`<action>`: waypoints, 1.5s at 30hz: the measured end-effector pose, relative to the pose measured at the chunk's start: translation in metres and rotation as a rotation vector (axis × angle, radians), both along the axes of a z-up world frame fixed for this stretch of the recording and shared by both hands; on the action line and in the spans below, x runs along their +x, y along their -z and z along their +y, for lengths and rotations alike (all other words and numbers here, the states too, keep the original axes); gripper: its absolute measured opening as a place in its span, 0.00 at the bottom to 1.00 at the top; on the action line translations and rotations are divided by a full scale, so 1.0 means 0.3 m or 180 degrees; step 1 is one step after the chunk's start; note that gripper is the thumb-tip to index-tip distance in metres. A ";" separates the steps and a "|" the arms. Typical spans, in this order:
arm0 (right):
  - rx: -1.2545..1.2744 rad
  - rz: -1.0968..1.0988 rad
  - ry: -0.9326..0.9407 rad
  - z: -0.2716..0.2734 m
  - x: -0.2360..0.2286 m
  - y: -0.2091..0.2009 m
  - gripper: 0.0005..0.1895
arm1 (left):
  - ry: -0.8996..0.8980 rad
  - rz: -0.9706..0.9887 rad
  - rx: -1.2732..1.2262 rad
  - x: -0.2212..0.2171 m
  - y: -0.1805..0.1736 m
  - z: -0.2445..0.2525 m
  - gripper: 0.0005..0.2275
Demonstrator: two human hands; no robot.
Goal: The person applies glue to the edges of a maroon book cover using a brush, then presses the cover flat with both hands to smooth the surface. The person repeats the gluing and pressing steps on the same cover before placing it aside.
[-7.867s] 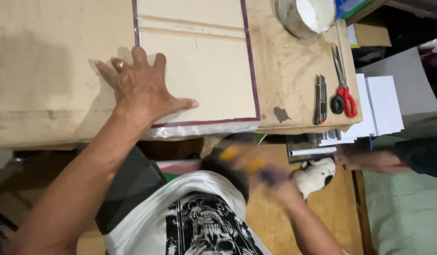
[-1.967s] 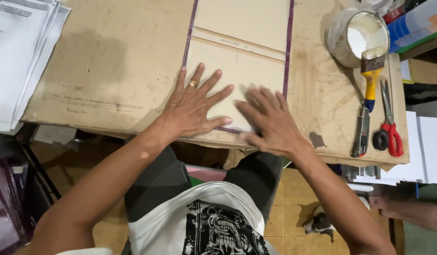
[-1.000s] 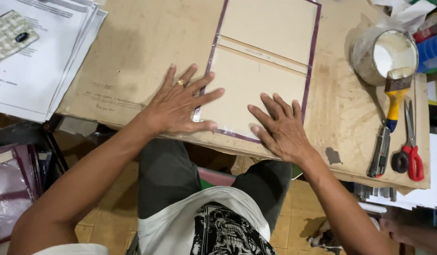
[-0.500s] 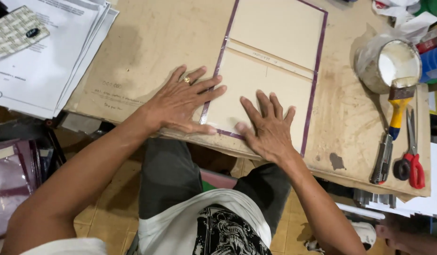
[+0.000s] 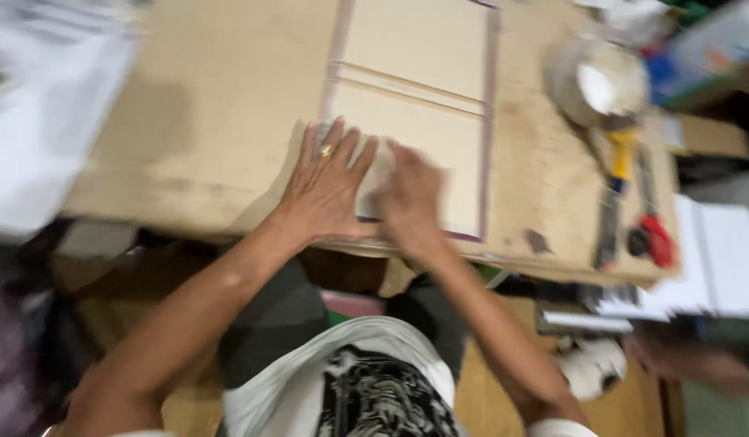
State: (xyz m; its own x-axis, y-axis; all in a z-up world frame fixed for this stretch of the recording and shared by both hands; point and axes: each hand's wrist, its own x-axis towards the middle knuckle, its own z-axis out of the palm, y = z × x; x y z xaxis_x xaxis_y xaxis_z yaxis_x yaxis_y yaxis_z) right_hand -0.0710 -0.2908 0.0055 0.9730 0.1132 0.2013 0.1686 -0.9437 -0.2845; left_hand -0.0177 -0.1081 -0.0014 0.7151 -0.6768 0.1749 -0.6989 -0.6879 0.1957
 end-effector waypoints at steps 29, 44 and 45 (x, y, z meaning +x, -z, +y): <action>-0.0621 0.1075 0.0129 -0.364 -0.129 -0.055 0.37 | -0.0215 0.0771 0.0384 -0.024 -0.087 -0.113 0.36; -0.0615 0.0536 -0.0023 -0.470 -0.114 0.050 0.27 | 0.0313 0.0235 -0.0433 0.076 0.004 0.052 0.23; -0.0573 0.0520 -0.0122 -0.485 -0.117 0.056 0.27 | 0.0215 0.0225 -0.0386 0.062 -0.013 0.094 0.23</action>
State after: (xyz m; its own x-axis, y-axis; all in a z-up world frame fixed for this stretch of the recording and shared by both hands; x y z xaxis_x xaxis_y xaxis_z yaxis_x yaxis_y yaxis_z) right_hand -0.1060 -0.4363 -0.0112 0.9852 0.1706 0.0148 0.1710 -0.9754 -0.1389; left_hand 0.0008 -0.0798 0.0024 0.6821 -0.7007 0.2091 -0.7243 -0.6082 0.3247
